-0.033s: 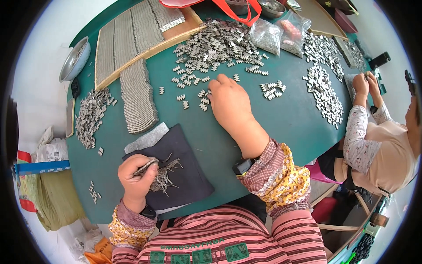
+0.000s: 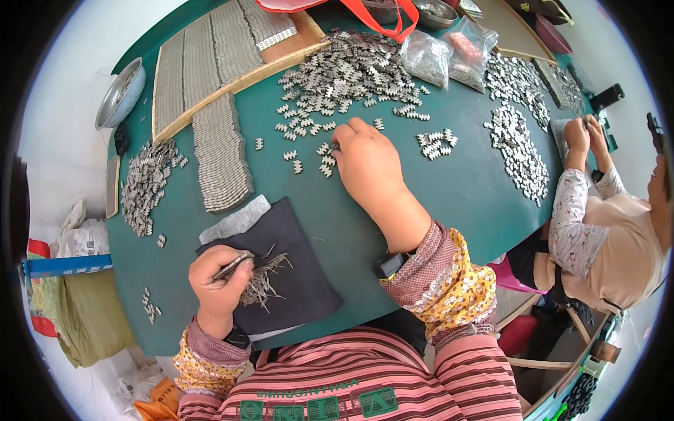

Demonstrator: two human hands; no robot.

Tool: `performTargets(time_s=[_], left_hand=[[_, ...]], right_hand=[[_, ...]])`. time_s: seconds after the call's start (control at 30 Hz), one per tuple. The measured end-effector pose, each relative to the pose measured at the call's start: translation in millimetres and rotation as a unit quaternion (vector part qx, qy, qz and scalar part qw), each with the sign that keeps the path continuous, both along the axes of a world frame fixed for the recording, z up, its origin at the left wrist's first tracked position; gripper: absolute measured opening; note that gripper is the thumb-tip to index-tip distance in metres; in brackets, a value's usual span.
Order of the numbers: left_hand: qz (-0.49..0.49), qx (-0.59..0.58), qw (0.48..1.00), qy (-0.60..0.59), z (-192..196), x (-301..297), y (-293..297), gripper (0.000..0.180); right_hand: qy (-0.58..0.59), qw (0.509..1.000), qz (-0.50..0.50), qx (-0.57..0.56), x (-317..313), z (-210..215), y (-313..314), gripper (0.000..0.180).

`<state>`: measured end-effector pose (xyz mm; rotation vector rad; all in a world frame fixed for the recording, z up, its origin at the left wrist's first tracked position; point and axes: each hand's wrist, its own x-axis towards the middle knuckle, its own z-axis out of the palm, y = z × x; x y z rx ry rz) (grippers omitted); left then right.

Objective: Assembling small metal components on a workbench.

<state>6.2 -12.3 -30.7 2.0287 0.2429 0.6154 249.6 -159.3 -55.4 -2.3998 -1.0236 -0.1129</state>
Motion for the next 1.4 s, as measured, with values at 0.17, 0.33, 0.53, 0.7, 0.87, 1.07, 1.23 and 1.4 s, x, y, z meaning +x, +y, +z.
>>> performTargets(time_s=[0.17, 0.33, 0.53, 0.7, 0.87, 1.07, 1.23, 1.4], left_hand=[[-0.005, -0.016, 1.0, 0.011, -0.3, -3.9, -0.8, 0.01], [0.03, -0.172, 0.985, 0.007, -4.2, -6.9, -5.6, 0.01], [0.034, -0.18, 0.983, 0.014, -2.9, -8.3, -1.4, 0.009], [0.03, -0.055, 0.998, -0.027, -1.9, -3.4, 0.1, 0.012], [0.047, -0.059, 0.997, -0.034, -6.8, -7.7, 0.9, 0.02], [0.028, -0.032, 0.998, -0.035, -6.8, -9.2, 0.9, 0.023], [0.035, -0.049, 0.998, -0.03, -7.0, -10.5, -0.8, 0.023], [0.033, -0.022, 0.999, -0.034, -8.0, -10.7, 0.9, 0.023]], right_hand=[[-0.027, 0.998, 0.019, 0.053, -1.1, 0.3, 0.1, 0.012], [0.182, 0.944, 0.099, 0.256, -29.9, 6.3, 9.7, 0.023], [0.6, 0.634, 0.312, 0.375, -86.7, 15.0, 6.0, 0.033], [0.689, 0.497, 0.37, 0.376, -99.5, 20.6, -0.5, 0.034], [0.663, 0.497, 0.402, 0.389, -105.2, 15.6, -1.4, 0.029], [0.62, 0.502, 0.445, 0.406, -106.5, 12.9, -0.6, 0.027], [0.635, 0.487, 0.438, 0.41, -106.1, 14.7, -0.9, 0.025], [0.575, 0.55, 0.461, 0.393, -100.2, 15.6, 2.0, 0.025]])
